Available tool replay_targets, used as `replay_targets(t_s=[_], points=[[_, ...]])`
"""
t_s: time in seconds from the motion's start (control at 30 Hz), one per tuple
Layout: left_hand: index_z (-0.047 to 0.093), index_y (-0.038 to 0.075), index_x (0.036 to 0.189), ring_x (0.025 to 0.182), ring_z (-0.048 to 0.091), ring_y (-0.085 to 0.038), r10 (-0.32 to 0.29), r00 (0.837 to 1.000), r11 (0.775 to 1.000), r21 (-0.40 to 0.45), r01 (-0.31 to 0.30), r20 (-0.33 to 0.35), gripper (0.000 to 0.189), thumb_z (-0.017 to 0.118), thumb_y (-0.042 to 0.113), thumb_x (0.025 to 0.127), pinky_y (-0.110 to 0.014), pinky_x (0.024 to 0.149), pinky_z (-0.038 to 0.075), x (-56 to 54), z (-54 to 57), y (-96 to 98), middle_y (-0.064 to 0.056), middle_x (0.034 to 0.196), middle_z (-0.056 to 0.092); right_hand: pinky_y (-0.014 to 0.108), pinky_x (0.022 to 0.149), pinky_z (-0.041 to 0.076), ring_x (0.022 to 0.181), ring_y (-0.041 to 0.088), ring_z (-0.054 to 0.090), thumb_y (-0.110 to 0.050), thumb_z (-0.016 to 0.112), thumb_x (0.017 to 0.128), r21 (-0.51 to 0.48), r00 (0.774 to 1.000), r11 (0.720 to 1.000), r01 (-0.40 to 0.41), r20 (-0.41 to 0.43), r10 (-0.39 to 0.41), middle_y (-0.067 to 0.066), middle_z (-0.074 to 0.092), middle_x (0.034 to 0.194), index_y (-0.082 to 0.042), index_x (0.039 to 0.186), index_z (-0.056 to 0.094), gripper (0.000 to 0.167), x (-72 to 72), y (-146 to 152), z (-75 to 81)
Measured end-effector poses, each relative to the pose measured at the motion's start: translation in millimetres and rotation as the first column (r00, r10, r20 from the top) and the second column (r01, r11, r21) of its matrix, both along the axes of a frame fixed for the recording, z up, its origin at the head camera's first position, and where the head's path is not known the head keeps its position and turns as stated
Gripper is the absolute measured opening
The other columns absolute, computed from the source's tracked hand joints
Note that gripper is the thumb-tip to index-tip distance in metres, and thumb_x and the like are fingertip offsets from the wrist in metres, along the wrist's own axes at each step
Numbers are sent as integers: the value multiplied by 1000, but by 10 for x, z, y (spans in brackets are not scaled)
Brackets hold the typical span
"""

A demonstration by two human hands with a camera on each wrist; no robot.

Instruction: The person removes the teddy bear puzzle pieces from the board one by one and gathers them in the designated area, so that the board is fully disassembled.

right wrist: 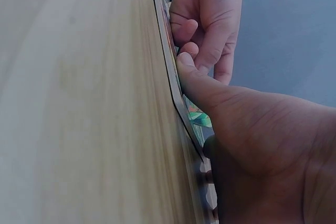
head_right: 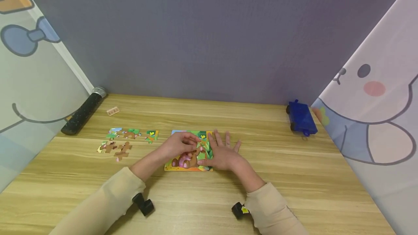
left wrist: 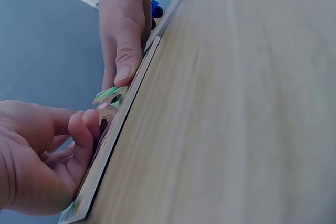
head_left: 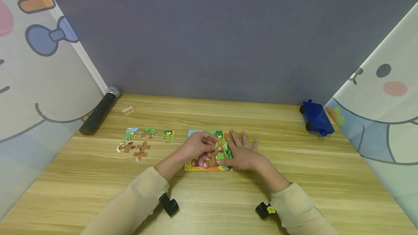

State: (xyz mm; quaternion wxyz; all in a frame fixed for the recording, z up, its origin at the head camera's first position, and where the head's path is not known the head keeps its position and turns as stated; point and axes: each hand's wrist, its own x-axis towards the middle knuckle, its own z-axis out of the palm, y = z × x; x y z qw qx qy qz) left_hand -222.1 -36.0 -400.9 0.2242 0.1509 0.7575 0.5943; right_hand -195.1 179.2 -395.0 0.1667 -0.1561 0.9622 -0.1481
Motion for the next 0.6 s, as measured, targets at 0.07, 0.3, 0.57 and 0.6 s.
replay_targets(t_s=[0.07, 0.3, 0.57, 0.6], points=[[66, -1, 123, 51, 57, -11, 21, 1000, 1000, 8, -21, 19, 24, 60, 0, 100, -22, 47, 47, 0, -9, 5, -13, 91, 68, 84, 101, -7, 148, 49, -14, -73, 59, 87, -3, 1000, 1000, 1, -3, -1, 11, -7, 168, -14, 164, 7, 110, 4, -1, 3], [66, 2, 123, 46, 54, -11, 68, 994, 998, 14, -69, 89, 22, 59, 2, 102, -23, 40, 42, -4, -24, 2, -13, 82, 65, 84, 100, -7, 147, 49, -15, -74, 53, 90, 2, 1000, 1000, -9, -7, 9, 12, -8, 168, -13, 164, 6, 107, 5, -5, 7], [65, 0, 122, 47, 55, -11, 53, 995, 997, 60, -58, 85, 22, 58, 2, 101, -22, 41, 42, -11, -48, 2, -11, 78, 64, 85, 99, -6, 146, 51, -15, -71, 54, 93, 35, 1000, 999, 17, -16, -17, 15, -9, 167, -9, 163, 5, 106, 12, -71, 4], [64, -1, 123, 48, 55, -11, 51, 995, 996, 67, -56, 81, 23, 58, 2, 101, -22, 41, 43, -12, -49, 2, -12, 80, 64, 85, 99, -6, 146, 52, -15, -71, 54, 92, 39, 1000, 999, 23, -17, -23, 16, -9, 167, -9, 163, 5, 106, 13, -77, 1]])
